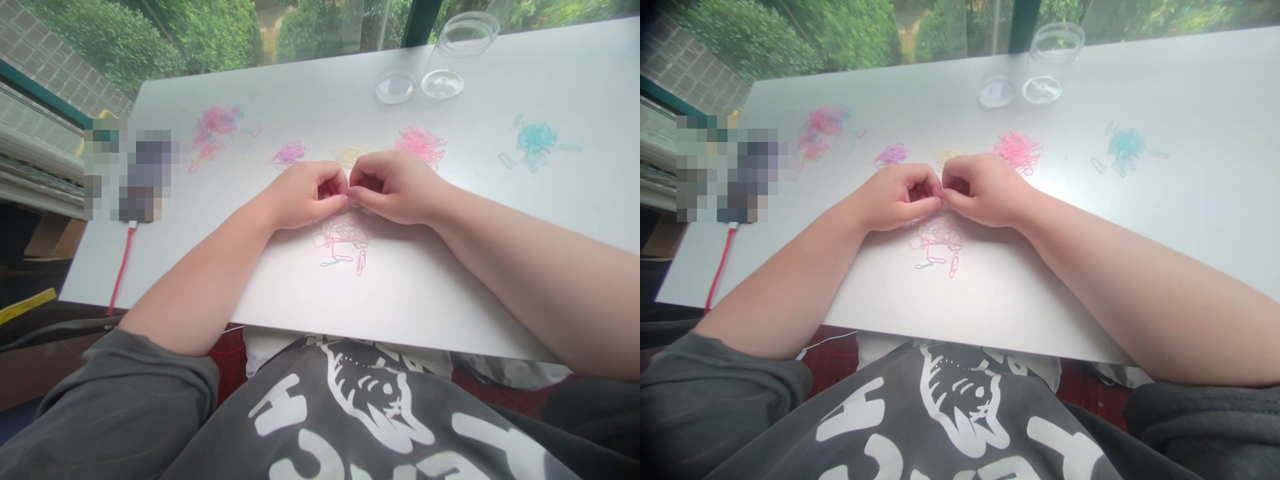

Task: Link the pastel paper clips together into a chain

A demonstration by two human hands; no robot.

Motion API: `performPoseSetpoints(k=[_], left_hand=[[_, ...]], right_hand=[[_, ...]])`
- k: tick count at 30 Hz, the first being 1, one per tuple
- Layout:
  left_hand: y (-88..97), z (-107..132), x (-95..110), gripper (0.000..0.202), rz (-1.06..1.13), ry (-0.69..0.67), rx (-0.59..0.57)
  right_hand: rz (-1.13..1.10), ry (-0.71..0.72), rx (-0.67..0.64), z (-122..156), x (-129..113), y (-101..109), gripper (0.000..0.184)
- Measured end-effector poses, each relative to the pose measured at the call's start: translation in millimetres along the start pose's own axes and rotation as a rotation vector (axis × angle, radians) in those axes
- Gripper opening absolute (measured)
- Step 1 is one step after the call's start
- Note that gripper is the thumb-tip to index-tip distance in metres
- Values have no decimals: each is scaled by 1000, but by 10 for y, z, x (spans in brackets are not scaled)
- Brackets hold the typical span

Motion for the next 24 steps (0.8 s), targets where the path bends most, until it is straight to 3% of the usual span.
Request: performPoseSetpoints(k=[24], left_hand=[[-3,3,7,15,-2,3,3]], right_hand=[[36,23,-5,-5,15,-9,18]])
Point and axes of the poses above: each hand's wrist, its own z-axis away from the middle knuckle, its own y-axis out of the back of the hand, x = y × z, the point moved 1 cm from there along -z, towards the middle knuckle, and after that the axes turned 14 degrees about x, right-handed, at the moved point
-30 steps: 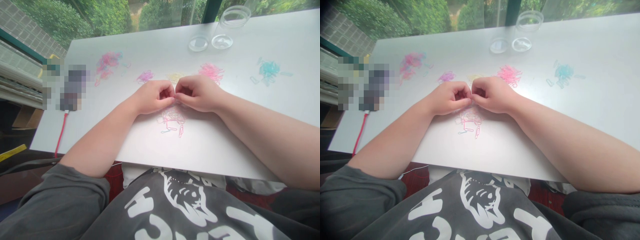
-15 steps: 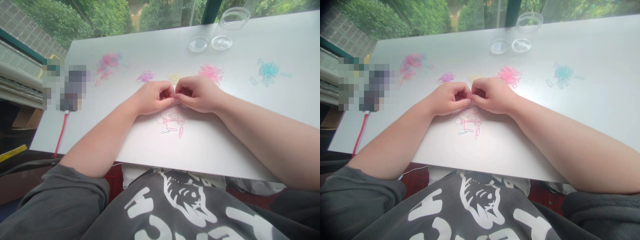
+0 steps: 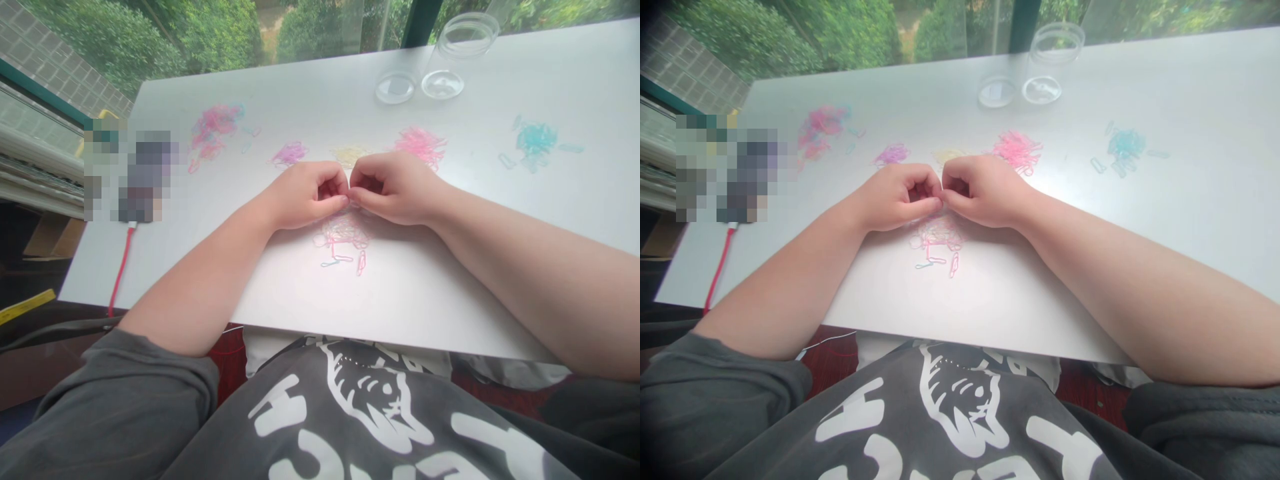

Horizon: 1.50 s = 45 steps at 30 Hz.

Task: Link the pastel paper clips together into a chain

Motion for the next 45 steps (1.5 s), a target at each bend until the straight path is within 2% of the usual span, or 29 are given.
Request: performPoseSetpoints(k=[38,45], left_hand=[[-12,-18,-80,15,-18,-2,-11],[-20,-26,-81,11,-16,-42,3]], right_hand=[[-7,-1,10,0,-14,8,17],[20,51,88,-4,10,-21,14]])
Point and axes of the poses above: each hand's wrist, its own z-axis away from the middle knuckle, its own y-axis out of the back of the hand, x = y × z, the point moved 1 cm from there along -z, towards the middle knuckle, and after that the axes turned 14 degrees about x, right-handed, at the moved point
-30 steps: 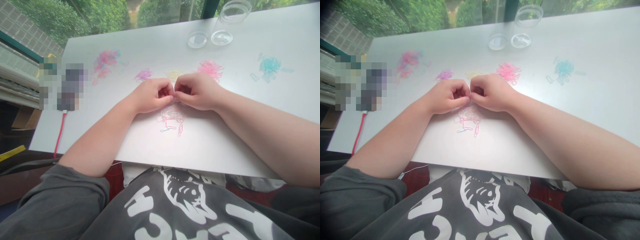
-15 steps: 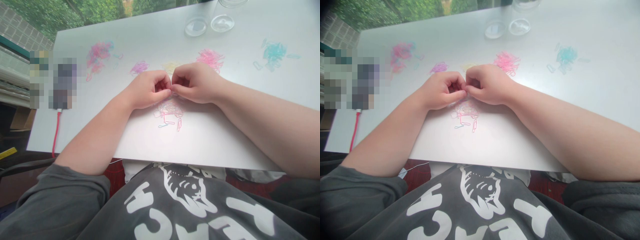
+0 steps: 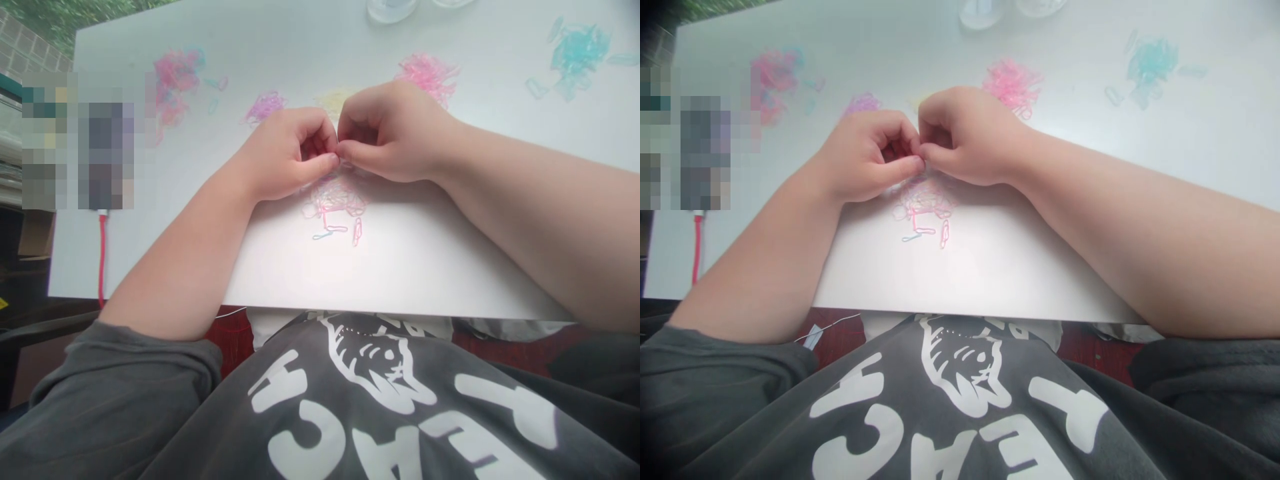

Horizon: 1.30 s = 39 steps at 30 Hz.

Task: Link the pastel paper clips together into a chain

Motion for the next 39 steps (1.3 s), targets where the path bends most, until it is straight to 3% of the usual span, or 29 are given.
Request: performPoseSetpoints(k=[39], left_hand=[[-21,-3,16,7,-24,-108,48]], right_hand=[[-11,38,33,-1,20,3,14]])
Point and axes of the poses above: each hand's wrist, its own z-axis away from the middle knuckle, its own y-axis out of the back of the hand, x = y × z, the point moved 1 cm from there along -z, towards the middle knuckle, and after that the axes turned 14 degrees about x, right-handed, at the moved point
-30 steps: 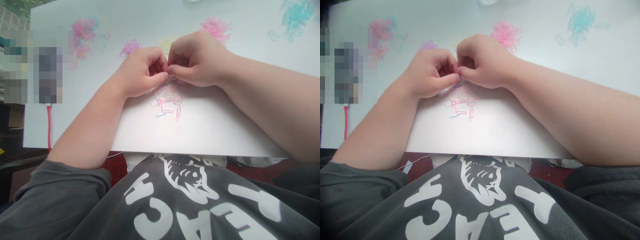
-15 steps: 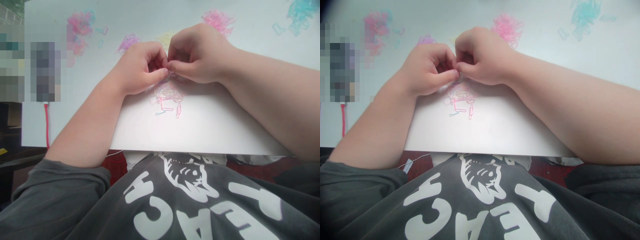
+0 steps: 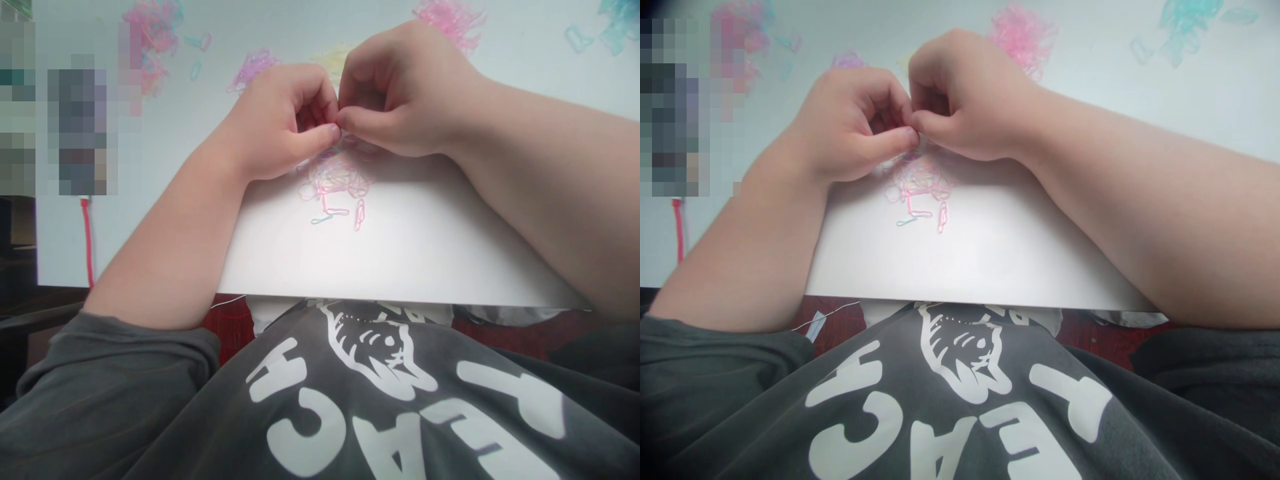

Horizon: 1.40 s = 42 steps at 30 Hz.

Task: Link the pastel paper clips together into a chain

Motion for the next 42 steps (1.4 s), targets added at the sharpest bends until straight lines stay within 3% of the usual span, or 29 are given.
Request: performPoseSetpoints(k=[8,27,42], left_hand=[[-5,1,4,6,74,7,21],[7,-3,6,8,18,-22,22],[5,-4,9,9,34,0,26]], right_hand=[[12,-20,-25,11,-29,40,21],[44,15,-21,13,-3,28,30],[-4,33,12,14,1,30,23]])
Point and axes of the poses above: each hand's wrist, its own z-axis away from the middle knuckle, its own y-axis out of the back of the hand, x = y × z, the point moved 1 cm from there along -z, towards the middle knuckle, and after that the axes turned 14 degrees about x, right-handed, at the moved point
